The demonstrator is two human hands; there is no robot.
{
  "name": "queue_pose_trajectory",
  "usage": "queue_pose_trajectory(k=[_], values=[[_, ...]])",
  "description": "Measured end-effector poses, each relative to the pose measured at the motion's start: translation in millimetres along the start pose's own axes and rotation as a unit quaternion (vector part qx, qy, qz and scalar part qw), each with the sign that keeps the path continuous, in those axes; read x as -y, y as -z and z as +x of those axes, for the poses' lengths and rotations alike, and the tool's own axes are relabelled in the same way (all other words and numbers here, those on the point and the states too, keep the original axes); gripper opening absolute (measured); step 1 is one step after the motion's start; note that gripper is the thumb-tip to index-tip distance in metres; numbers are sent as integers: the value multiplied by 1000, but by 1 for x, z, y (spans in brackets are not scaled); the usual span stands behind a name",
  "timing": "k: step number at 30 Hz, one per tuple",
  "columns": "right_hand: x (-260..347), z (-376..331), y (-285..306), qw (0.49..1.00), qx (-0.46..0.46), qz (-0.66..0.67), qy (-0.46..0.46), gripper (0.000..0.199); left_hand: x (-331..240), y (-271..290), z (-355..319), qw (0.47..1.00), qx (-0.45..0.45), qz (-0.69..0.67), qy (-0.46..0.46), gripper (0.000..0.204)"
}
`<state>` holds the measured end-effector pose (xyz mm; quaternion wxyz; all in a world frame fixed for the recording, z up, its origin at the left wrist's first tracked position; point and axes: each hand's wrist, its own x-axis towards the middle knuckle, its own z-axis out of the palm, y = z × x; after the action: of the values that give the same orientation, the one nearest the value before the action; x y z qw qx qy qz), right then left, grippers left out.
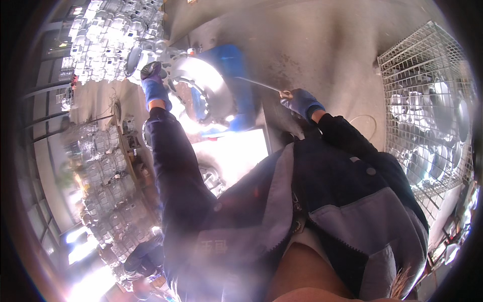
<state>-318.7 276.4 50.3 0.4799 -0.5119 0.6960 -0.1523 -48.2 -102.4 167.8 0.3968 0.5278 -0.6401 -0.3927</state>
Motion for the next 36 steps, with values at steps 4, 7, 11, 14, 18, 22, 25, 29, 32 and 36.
queue_pose_trajectory(k=[4,7,11,14,18,22,25,29,32,36], values=[[3,-27,6,994,29,94,-52,36,-1,1,1,1000,-1,1,3,18],[13,-43,9,983,25,146,-106,34,2,-1,1,999,-24,-45,10,18],[12,-57,5,992,-11,94,-83,34,1,-2,6,999,-14,29,-13,20],[2,-58,-2,999,-9,19,-50,33,2,-2,6,999,-33,-28,24,22],[-15,-60,-10,993,-88,77,-25,32,7,-1,2,998,0,-57,-33,19],[-23,-68,-17,998,-49,41,-11,32,12,1,9,1000,-6,-8,-13,17],[-29,-73,-16,995,-59,41,71,35,12,0,17,998,2,-15,-59,16],[-32,-79,-11,984,14,28,177,41,7,-3,13,1000,5,29,-1,17],[-25,-93,-8,975,-35,50,214,41,0,-5,3,999,-10,-42,25,17],[-2,-110,1,986,-67,149,43,34,-9,-7,-6,999,-10,-2,32,15]])
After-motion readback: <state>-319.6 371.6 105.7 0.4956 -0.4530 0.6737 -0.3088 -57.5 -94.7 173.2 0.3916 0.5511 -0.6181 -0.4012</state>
